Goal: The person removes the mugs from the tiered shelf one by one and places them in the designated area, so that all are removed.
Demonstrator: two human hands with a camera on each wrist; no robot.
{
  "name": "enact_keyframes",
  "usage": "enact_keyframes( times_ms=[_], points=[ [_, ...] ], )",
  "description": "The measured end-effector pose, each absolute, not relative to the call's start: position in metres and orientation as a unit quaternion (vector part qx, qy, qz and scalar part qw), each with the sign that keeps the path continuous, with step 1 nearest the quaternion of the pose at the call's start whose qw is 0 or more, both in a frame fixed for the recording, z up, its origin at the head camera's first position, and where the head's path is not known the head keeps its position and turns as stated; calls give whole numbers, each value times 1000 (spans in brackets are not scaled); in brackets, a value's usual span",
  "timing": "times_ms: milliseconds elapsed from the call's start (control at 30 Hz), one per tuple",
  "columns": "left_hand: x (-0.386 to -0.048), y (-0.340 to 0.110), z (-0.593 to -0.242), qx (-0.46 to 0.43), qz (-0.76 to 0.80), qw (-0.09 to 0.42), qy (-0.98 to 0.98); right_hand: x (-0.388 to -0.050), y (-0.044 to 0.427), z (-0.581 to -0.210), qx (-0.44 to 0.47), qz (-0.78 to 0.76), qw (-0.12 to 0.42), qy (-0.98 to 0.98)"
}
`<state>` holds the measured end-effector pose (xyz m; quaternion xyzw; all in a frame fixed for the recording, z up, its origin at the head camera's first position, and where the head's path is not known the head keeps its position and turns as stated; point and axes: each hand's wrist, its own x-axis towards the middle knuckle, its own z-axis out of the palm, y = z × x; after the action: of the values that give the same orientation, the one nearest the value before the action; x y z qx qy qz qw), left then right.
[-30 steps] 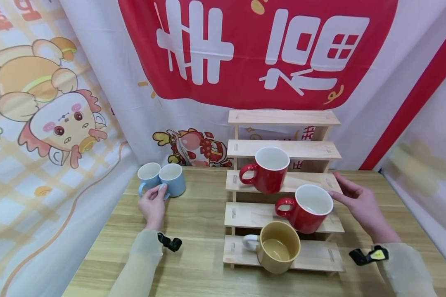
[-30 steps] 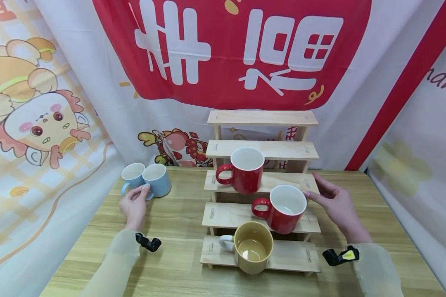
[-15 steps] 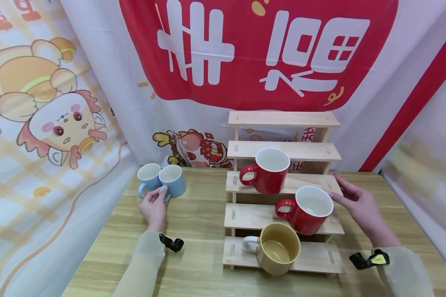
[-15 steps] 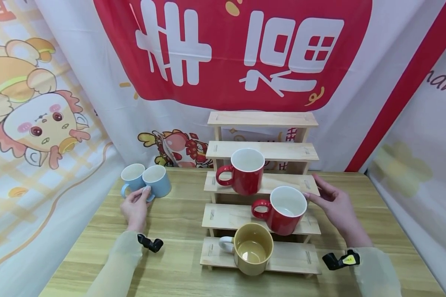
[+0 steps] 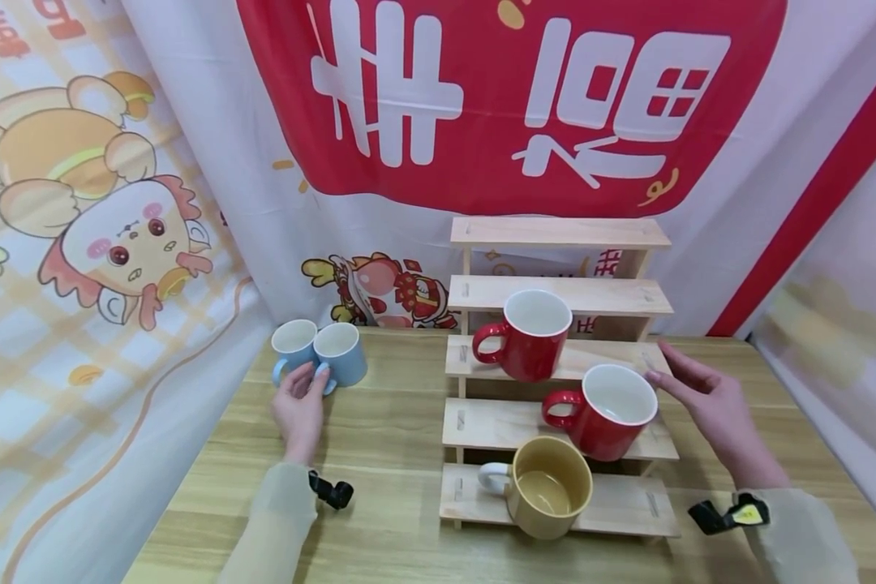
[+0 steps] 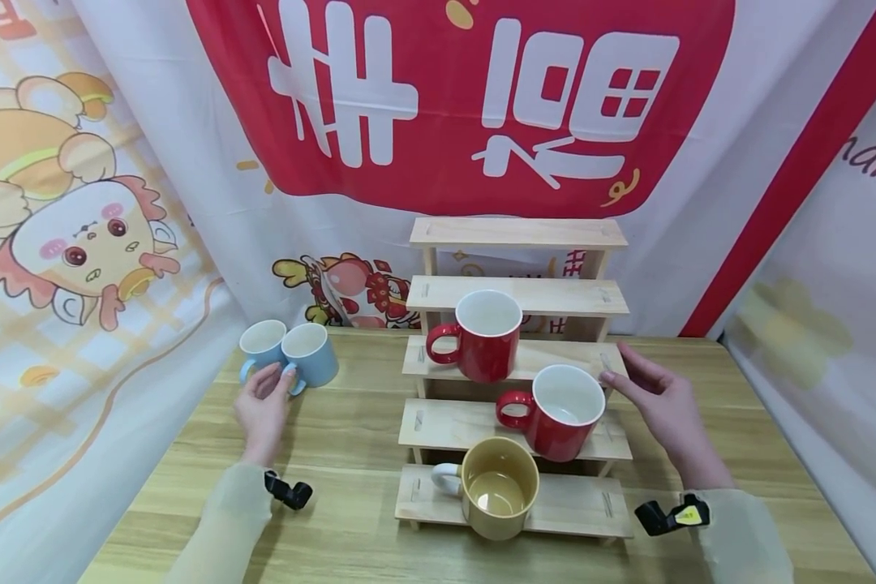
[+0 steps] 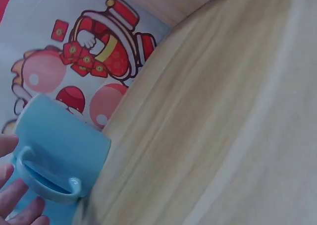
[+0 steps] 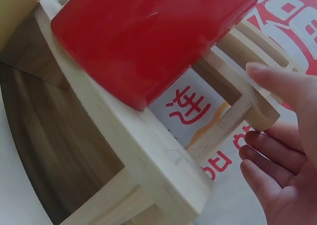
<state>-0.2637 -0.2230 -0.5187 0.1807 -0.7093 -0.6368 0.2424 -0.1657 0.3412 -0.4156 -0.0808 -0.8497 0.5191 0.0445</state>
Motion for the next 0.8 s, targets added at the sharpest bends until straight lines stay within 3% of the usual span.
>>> enact_keyframes(
  times_ms=[333,800],
  points=[
    [-252,-223,-494,121,-613,290,-725,-166,336,-410,-123,526,47,-840],
    [-238,-189,-444,38,-645,288,-707,-168,335,-411,-128,507,45,-851]
  ],
)
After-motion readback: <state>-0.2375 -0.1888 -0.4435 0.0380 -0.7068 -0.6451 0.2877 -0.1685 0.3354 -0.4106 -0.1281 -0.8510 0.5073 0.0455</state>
